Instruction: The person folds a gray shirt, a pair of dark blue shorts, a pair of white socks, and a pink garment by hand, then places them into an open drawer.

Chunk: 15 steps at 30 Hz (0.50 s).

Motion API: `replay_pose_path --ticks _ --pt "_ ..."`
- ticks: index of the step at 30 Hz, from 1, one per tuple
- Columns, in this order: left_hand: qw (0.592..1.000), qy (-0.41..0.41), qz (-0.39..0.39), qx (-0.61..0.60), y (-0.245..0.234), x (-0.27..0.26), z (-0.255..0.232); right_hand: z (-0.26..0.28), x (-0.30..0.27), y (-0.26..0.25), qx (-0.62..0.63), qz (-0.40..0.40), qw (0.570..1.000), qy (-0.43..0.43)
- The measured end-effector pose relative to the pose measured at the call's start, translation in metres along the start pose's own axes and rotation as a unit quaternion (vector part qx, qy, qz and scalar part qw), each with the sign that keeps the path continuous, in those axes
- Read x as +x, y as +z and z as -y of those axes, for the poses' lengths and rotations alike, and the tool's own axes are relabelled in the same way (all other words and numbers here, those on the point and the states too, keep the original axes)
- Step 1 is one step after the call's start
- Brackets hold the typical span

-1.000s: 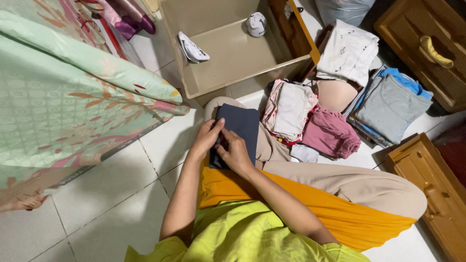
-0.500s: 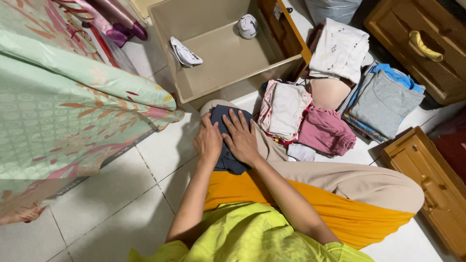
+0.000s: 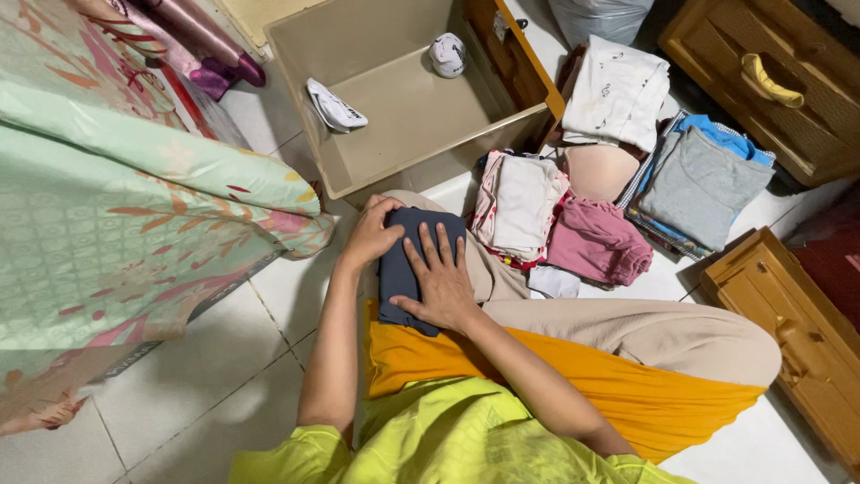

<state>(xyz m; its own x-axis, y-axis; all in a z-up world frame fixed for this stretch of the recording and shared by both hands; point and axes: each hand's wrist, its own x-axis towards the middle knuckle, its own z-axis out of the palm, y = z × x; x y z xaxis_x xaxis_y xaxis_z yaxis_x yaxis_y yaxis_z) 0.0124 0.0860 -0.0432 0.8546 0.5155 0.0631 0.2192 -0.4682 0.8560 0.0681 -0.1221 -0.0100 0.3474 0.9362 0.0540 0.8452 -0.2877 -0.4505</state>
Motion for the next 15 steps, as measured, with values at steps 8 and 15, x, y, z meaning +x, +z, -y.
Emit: replay_pose_path --ticks 8,15 --pt "0.998 0.007 -0.011 -0.057 0.015 0.022 0.042 -0.002 0.0 0.002 -0.008 0.004 1.0 0.007" --pt "0.996 -0.039 -0.042 0.062 0.008 0.01 0.017 -0.001 -0.004 0.001 -0.006 -0.011 1.0 0.001"
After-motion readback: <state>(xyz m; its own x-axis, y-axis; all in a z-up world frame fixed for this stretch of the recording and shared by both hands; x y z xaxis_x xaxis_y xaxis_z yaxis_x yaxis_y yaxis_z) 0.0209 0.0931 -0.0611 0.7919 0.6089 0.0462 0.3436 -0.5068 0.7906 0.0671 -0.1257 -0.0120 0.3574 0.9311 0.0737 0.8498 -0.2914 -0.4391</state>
